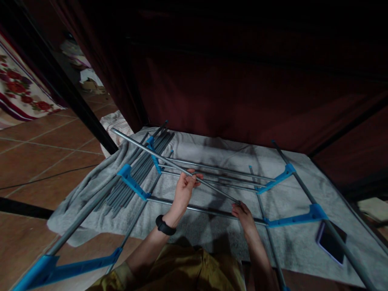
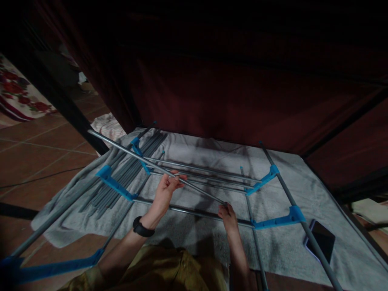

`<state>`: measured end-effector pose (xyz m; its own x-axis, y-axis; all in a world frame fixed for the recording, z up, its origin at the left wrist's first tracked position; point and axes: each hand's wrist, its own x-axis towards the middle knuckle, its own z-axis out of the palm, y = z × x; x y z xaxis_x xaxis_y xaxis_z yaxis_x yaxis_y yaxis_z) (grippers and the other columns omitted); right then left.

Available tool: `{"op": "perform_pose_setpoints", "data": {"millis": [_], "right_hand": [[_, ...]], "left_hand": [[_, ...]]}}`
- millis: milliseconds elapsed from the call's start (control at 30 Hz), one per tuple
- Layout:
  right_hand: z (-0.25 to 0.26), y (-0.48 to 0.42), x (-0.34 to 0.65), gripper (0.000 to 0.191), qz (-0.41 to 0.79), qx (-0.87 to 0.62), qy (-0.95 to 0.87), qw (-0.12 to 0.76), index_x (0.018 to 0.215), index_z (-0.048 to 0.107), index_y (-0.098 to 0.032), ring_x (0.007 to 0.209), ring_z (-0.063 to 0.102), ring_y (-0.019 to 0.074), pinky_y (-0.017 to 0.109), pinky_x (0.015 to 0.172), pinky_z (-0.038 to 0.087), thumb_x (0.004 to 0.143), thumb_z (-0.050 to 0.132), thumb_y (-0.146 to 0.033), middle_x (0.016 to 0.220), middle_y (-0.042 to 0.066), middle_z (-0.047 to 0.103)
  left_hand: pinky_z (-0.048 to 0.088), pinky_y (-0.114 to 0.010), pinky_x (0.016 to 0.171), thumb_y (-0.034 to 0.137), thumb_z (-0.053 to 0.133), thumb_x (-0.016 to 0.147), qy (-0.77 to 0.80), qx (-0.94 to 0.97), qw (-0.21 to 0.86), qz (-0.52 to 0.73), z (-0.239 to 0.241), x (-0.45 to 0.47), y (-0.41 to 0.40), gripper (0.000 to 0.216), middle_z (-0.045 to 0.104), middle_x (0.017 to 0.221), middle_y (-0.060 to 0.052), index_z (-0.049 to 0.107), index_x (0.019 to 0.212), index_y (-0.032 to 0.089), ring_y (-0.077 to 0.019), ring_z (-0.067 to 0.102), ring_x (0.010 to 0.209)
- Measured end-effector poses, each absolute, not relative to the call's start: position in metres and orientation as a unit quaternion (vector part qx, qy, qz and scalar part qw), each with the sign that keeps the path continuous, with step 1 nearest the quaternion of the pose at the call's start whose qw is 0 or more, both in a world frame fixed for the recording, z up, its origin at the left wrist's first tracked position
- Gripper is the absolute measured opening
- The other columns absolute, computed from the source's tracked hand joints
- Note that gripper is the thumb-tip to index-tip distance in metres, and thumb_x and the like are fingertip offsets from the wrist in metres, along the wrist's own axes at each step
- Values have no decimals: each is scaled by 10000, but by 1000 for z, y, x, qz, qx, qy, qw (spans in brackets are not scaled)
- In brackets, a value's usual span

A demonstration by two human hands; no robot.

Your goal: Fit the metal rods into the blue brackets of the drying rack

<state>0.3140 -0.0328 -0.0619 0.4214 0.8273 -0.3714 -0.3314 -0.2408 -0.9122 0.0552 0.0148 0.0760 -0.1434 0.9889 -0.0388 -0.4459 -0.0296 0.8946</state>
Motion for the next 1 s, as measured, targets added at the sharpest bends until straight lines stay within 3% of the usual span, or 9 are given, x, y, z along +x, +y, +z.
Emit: {"op": "perform_pose_setpoints", "data": {"millis": [200,300,467,1000], "right_hand": [[-56,-35,290,526,496,-629,-228,553,899,697,-233,794,690,246,391,727,606,472,883,-477,809,28,751],[-52,-39,282,564,497,-637,-242,537,955,693,-232,880,712,285,429,809,603,496,863,-513,867,50,764],[-48,-47,273,579,515,-633,-255,518,982,704,-243,847,733,293,445,817,603,528,857,-568,887,62,782],[-30,-63,222,512,623,-557,-212,506,958,693,-251,844,758,288,439,794,617,552,901,-485,924,84,811]], "left_hand": [[565,-360,849,396,852,788,411,366,560,619,69,54,17,459,778,930,-50,576,1115,232,-252,753,1001],[564,-359,846,403,820,815,416,382,549,616,66,53,18,448,782,948,-50,554,1128,225,-238,758,983],[563,-349,820,423,801,832,419,408,536,608,62,53,20,436,782,924,-44,547,1125,224,-231,767,943],[561,-385,930,408,774,859,416,470,539,562,39,66,8,366,782,949,-57,596,1117,217,-238,768,970]]}}
